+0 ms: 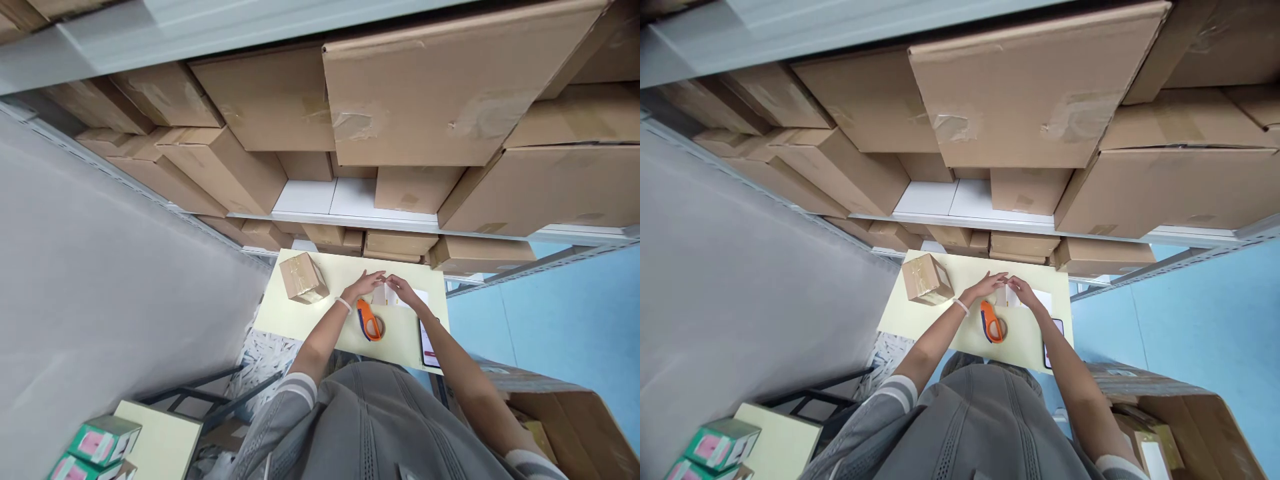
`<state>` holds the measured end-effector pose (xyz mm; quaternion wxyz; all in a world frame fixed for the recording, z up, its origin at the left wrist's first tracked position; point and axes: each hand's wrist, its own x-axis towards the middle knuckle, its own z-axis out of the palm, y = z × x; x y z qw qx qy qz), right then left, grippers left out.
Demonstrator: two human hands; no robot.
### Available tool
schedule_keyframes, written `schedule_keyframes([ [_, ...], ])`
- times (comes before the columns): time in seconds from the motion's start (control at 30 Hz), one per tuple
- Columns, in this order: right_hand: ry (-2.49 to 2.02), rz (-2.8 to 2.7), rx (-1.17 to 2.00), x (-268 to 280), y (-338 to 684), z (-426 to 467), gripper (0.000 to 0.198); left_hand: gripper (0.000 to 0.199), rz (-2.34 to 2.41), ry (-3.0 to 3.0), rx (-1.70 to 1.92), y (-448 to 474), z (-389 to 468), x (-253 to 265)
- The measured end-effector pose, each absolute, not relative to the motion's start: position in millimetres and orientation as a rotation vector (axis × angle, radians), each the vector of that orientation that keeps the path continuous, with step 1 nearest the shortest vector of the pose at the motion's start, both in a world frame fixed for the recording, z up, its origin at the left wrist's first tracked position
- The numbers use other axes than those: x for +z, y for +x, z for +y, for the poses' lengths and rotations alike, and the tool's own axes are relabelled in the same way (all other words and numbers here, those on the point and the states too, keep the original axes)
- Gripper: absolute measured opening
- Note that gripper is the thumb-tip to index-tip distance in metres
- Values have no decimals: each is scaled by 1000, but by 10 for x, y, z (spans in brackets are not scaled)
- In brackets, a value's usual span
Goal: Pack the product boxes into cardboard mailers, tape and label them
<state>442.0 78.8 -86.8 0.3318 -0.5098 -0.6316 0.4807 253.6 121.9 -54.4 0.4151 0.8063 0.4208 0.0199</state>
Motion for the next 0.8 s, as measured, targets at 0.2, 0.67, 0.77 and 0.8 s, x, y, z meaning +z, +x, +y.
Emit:
schedule_keyframes([
  [0.2,-1370,-1622,1221,-898,4514,726,43,36,1050,2026,-5,2507,1225,-624],
  [0.67,-1738,-1480,982,-1138,4626,830,37,17,1391,2009,169,2406,1201,-521],
  [0.77,-1820,-1393,903,-1137,4795,826,42,17,1467,1962,263,2289,1230,-482],
  [0.8,-1825,-1379,894,-1129,4852,821,42,17,1483,1947,299,2251,1248,-463],
])
